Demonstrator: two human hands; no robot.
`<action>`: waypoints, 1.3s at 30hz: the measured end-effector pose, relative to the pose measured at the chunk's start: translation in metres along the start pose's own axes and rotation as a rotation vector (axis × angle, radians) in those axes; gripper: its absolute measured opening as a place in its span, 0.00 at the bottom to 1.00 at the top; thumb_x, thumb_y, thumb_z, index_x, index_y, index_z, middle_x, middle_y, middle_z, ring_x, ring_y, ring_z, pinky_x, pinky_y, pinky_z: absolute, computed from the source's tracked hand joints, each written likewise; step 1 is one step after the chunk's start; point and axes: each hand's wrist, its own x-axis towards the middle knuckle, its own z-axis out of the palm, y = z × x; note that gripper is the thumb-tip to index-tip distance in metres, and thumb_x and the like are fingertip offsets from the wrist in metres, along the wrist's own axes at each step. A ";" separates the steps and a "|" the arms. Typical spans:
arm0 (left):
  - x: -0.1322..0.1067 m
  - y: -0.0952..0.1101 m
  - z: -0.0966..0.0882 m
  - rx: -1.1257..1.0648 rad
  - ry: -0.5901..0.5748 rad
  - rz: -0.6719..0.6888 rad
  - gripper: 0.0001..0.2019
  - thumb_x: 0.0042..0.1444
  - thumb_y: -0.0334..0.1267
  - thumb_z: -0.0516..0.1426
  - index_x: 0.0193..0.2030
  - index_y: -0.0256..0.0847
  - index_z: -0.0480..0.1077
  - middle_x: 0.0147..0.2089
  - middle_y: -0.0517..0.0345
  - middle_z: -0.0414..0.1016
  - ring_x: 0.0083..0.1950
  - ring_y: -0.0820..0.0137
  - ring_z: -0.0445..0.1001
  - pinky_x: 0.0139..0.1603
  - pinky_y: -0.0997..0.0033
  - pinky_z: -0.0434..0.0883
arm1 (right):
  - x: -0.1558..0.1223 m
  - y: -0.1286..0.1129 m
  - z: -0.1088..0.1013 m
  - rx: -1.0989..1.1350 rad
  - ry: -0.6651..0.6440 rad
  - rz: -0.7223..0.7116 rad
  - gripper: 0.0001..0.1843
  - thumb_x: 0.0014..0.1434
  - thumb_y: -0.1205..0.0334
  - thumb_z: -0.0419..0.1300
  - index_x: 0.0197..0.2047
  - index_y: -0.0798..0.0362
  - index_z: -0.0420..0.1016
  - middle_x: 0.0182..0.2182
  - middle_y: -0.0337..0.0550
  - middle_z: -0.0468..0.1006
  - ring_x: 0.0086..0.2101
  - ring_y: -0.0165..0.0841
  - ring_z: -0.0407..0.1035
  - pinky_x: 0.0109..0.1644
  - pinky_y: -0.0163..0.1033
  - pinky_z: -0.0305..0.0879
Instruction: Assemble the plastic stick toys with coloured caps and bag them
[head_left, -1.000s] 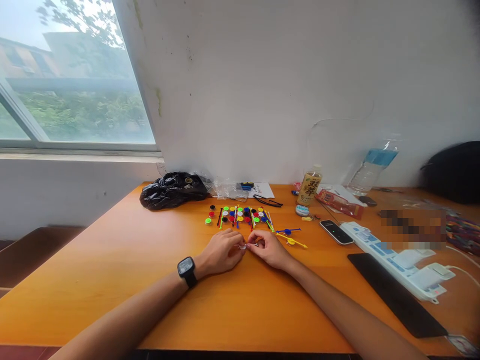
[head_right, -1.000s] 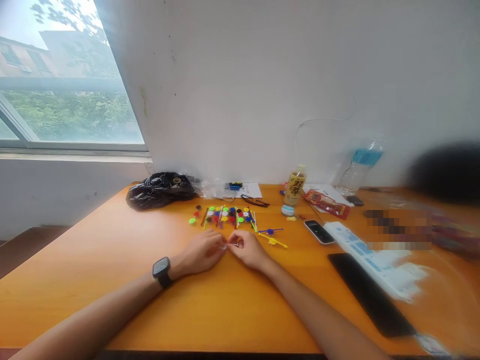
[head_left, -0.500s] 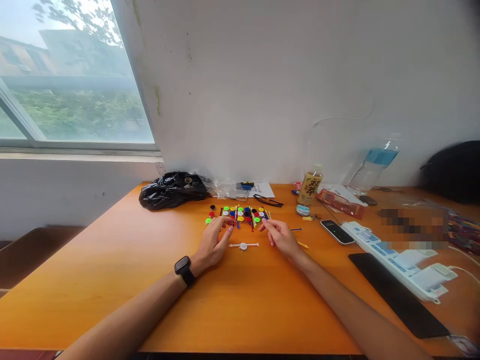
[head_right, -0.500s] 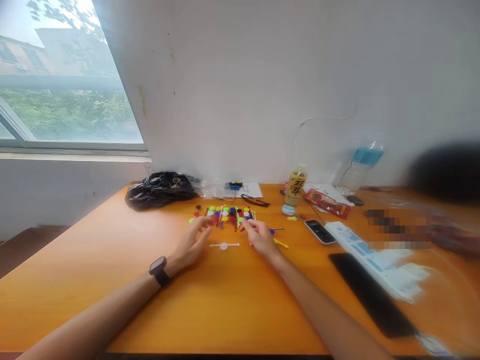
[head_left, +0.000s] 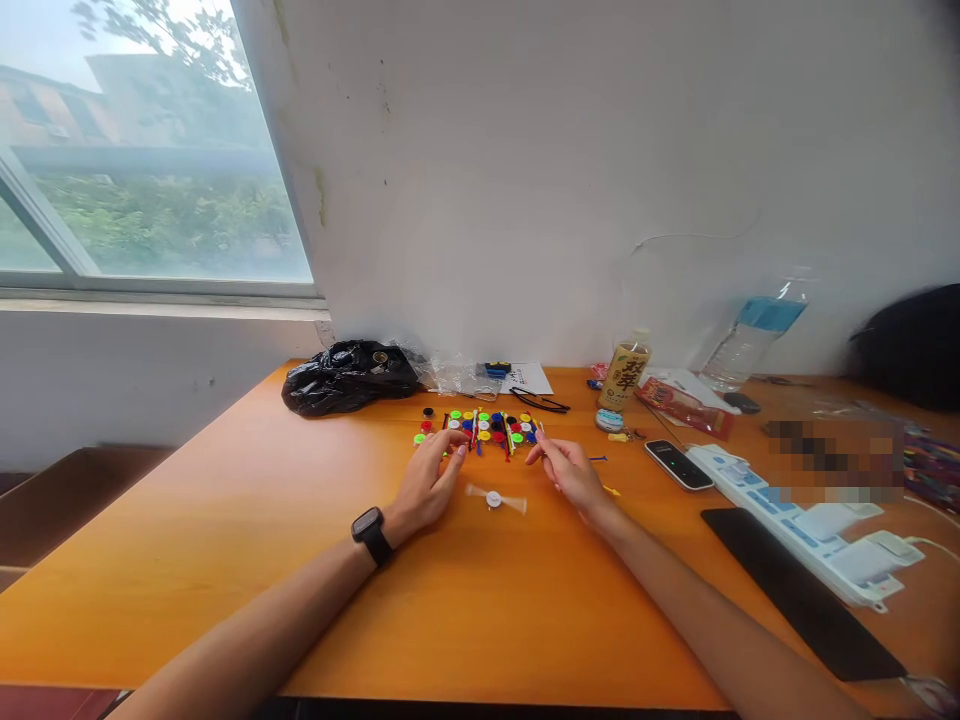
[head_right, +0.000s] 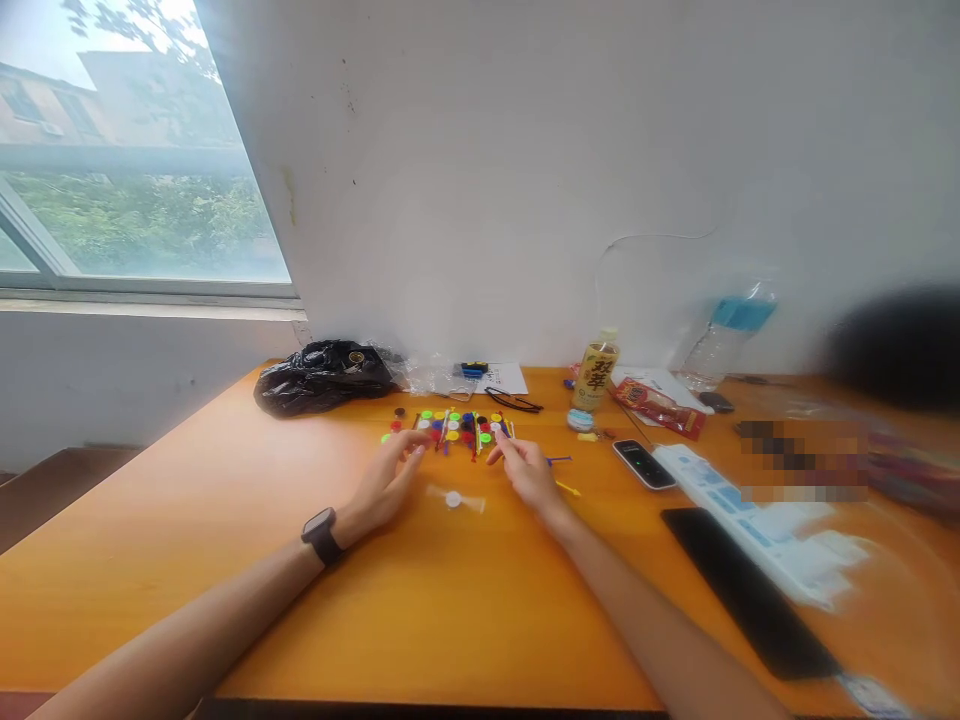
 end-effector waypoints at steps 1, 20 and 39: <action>0.000 0.000 0.000 0.002 0.000 -0.002 0.14 0.75 0.46 0.48 0.54 0.46 0.72 0.54 0.50 0.79 0.53 0.60 0.75 0.57 0.56 0.71 | 0.001 0.003 0.000 -0.018 -0.009 -0.014 0.38 0.62 0.23 0.51 0.28 0.51 0.75 0.13 0.33 0.57 0.17 0.29 0.53 0.24 0.37 0.53; 0.021 -0.067 -0.026 0.272 0.033 -0.074 0.20 0.58 0.31 0.56 0.58 0.43 0.70 0.59 0.48 0.76 0.60 0.53 0.71 0.61 0.49 0.72 | 0.000 0.013 -0.007 -0.484 0.036 -0.368 0.29 0.73 0.40 0.49 0.28 0.50 0.71 0.20 0.37 0.65 0.23 0.32 0.57 0.31 0.39 0.49; 0.028 -0.088 -0.022 0.481 -0.100 0.016 0.19 0.72 0.40 0.47 0.62 0.43 0.72 0.67 0.45 0.70 0.65 0.54 0.69 0.69 0.49 0.66 | -0.004 0.010 -0.003 -0.552 -0.015 -0.378 0.28 0.73 0.42 0.49 0.26 0.50 0.67 0.20 0.38 0.66 0.24 0.32 0.58 0.31 0.39 0.47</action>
